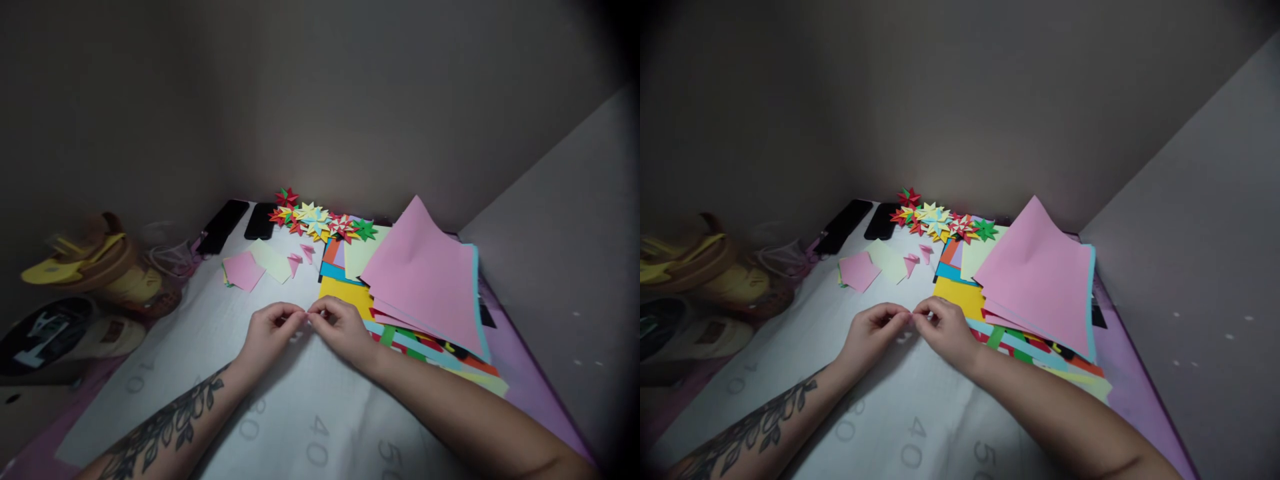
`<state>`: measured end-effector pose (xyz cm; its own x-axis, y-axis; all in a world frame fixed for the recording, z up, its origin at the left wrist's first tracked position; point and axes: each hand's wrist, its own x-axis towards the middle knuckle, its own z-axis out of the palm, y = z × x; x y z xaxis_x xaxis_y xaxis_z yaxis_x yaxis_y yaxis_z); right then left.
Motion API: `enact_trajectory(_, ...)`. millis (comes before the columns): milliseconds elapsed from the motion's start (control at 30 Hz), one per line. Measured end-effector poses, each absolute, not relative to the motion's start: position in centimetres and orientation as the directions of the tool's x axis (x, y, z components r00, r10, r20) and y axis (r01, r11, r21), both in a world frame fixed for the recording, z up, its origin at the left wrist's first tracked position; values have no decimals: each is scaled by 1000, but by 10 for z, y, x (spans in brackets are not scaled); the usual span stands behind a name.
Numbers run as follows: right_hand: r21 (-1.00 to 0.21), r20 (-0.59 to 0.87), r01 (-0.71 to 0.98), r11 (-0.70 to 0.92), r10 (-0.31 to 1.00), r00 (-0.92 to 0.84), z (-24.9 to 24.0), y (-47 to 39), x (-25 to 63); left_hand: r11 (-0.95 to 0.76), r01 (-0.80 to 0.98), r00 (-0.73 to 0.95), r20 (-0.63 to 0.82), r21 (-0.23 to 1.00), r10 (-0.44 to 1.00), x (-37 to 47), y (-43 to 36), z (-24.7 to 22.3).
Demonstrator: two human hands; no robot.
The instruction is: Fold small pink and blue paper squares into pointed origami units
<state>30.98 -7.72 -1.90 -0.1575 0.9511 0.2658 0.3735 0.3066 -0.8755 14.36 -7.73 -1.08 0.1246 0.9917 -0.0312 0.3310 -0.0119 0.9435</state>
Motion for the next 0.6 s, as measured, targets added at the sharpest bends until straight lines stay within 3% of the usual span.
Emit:
enact_trajectory(300,-910,165,351,221,969,-183,-18,-76,307,-25,334,170,-34,942,985,147,-76,-12)
enact_trajectory(600,-963,29,262,61,992,-123,-18,-73,308,63,116,252,-90,991,964,151,-74,-25)
